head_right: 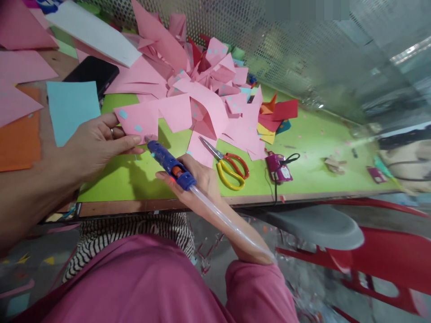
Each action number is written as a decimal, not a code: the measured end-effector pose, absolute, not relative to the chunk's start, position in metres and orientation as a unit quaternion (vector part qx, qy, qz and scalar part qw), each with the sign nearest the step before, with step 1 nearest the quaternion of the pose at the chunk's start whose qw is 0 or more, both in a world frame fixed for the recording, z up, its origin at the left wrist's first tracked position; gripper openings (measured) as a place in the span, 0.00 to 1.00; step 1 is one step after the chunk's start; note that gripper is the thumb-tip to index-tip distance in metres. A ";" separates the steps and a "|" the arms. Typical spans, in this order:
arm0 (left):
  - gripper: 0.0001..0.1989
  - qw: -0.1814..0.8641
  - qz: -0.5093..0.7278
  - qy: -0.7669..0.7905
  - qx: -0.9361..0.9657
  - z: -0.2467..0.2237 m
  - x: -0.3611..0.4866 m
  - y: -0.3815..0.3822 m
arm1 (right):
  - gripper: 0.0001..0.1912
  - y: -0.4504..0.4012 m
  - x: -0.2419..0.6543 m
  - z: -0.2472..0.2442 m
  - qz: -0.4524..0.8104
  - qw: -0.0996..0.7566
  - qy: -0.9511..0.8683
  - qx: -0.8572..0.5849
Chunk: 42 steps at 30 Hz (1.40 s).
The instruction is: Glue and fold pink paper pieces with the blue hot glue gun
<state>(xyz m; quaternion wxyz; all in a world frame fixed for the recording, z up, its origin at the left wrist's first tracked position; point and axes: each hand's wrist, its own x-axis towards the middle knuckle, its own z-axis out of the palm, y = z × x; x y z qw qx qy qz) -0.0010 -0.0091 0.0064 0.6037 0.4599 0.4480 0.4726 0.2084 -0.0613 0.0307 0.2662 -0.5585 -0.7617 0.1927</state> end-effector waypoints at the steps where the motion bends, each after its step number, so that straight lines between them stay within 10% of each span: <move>1: 0.23 0.603 0.474 0.449 0.458 0.006 -0.001 -0.009 | 0.22 -0.061 0.208 0.031 0.191 0.267 -0.760 -0.561; 42: 0.23 0.594 0.478 0.437 0.477 0.005 0.001 -0.009 | 0.26 -0.062 0.208 0.029 0.181 0.254 -0.760 -0.570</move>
